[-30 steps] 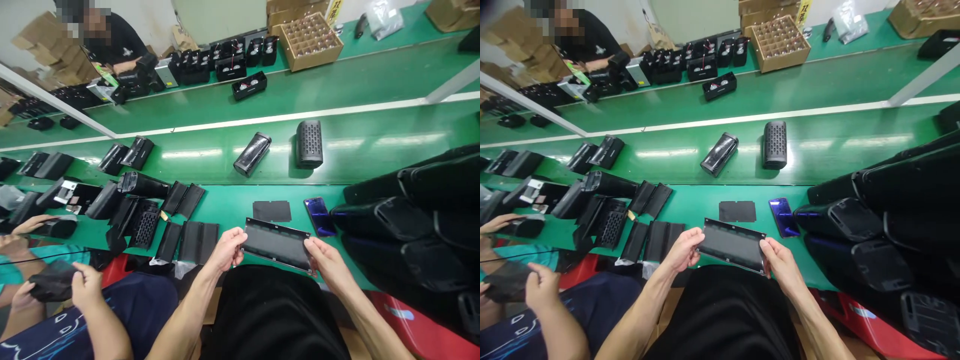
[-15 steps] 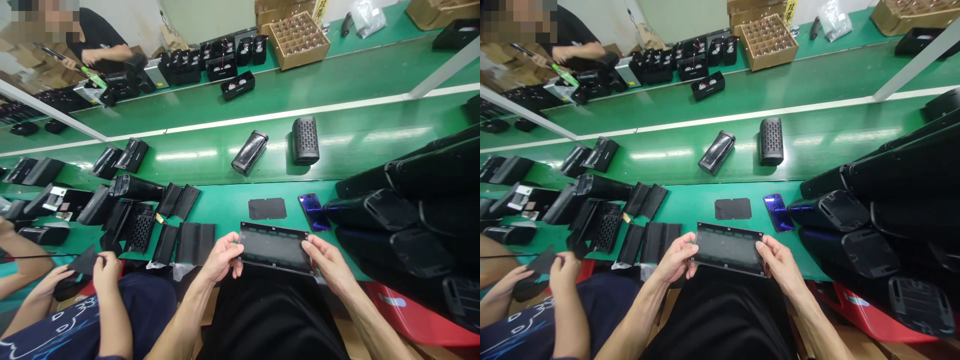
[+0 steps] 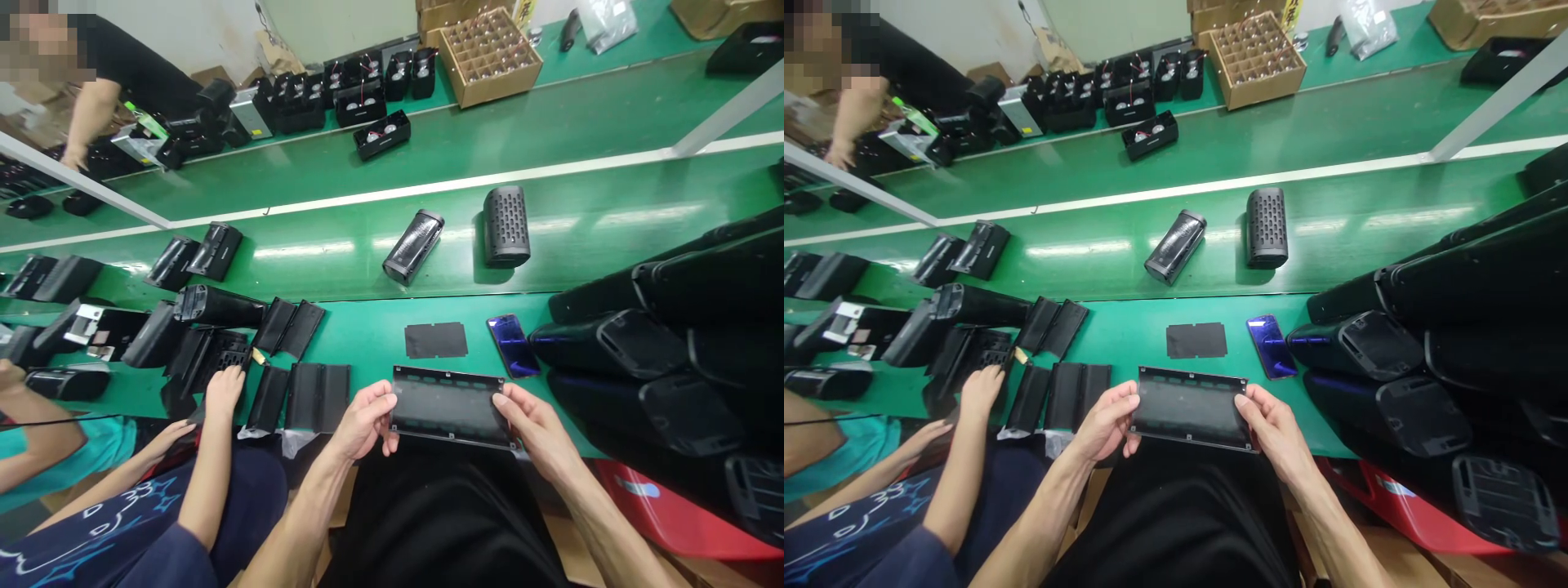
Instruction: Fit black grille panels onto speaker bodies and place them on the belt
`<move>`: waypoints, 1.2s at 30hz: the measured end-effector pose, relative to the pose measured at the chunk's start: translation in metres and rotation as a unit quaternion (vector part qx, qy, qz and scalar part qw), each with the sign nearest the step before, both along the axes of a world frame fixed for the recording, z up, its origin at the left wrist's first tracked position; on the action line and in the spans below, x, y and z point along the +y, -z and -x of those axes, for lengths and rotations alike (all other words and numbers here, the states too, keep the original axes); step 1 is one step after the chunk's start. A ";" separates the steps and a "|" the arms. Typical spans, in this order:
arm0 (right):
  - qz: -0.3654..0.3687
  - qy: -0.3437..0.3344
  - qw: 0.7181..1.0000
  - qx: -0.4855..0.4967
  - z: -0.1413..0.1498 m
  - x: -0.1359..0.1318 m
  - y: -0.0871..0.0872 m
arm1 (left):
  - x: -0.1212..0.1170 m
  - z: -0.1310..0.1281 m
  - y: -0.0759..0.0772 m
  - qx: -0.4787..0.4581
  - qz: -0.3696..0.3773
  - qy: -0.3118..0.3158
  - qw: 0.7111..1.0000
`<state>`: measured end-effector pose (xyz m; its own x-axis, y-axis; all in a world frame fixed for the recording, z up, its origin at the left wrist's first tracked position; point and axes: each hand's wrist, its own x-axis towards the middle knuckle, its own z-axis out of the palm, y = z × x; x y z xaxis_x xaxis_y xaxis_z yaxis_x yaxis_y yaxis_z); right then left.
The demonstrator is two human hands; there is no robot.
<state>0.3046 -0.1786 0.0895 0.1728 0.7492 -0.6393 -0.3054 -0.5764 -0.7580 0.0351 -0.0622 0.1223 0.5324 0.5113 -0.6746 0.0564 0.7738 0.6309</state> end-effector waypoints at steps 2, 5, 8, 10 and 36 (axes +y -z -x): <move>0.003 0.004 1.000 0.015 0.000 0.000 0.000 | 0.000 -0.001 0.001 0.008 0.001 0.000 1.000; 0.004 0.018 0.999 0.044 0.001 0.001 -0.001 | 0.000 -0.002 0.002 0.012 0.000 0.007 1.000; 0.000 0.025 0.998 0.056 0.002 0.002 -0.002 | 0.000 -0.001 0.003 0.012 -0.001 0.008 1.000; 0.002 0.025 0.998 0.051 0.001 0.002 -0.003 | 0.000 -0.001 0.004 0.012 -0.001 0.005 1.000; -0.001 0.052 0.999 0.000 -0.002 -0.002 0.007 | -0.006 0.005 0.026 0.001 -0.046 0.052 0.998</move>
